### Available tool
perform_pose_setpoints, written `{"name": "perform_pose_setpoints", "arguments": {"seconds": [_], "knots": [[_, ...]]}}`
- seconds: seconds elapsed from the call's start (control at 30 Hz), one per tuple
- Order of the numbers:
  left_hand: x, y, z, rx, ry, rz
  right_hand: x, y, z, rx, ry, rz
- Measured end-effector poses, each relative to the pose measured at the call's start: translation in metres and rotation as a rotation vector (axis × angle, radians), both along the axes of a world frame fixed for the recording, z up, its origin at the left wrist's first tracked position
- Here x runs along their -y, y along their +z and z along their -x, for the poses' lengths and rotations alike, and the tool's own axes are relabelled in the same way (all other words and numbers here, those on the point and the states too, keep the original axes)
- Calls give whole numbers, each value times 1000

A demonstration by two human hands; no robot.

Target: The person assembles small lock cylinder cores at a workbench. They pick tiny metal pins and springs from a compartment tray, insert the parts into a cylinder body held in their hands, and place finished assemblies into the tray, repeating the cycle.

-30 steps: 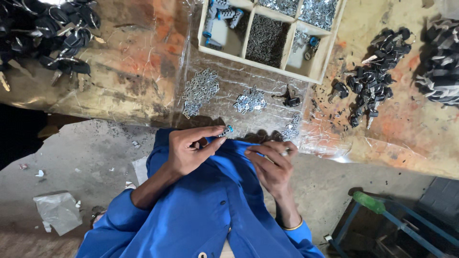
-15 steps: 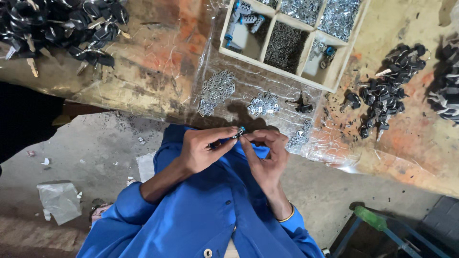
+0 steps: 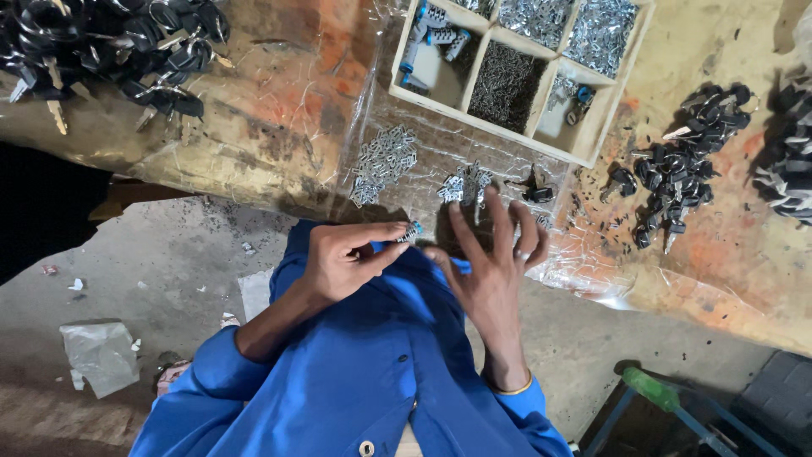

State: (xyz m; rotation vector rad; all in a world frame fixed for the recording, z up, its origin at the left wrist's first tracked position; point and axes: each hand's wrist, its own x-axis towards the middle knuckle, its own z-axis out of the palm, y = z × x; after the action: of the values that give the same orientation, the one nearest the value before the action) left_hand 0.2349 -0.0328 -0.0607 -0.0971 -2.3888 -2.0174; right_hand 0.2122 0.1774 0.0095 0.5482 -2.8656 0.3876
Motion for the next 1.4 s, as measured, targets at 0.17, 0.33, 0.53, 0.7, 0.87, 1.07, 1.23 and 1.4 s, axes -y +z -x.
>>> {"name": "perform_pose_setpoints", "arguments": {"seconds": [0.17, 0.33, 0.53, 0.7, 0.87, 1.07, 1.23, 1.4], "knots": [[-2, -1, -1, 103, 27, -105, -7, -16, -14, 92, 155, 243], [-2, -1, -3, 46, 42, -57, 0, -25, -21, 204, 8, 633], [0, -1, -3, -16, 46, -14, 24, -19, -13, 265, -80, 744], [3, 1, -3, -58, 26, 59, 33, -17, -12, 259, -62, 686], [6, 2, -2, -120, 25, 61, 34, -17, -12, 339, -60, 791], [8, 0, -3, -134, 12, 68, 37, -18, -13, 184, -14, 580], [10, -3, -5, -215, -22, 136, 42, -20, -17, 482, -248, 912], [14, -3, -7, -274, -60, 189, 43, -14, -17, 140, 1, 440]]}}
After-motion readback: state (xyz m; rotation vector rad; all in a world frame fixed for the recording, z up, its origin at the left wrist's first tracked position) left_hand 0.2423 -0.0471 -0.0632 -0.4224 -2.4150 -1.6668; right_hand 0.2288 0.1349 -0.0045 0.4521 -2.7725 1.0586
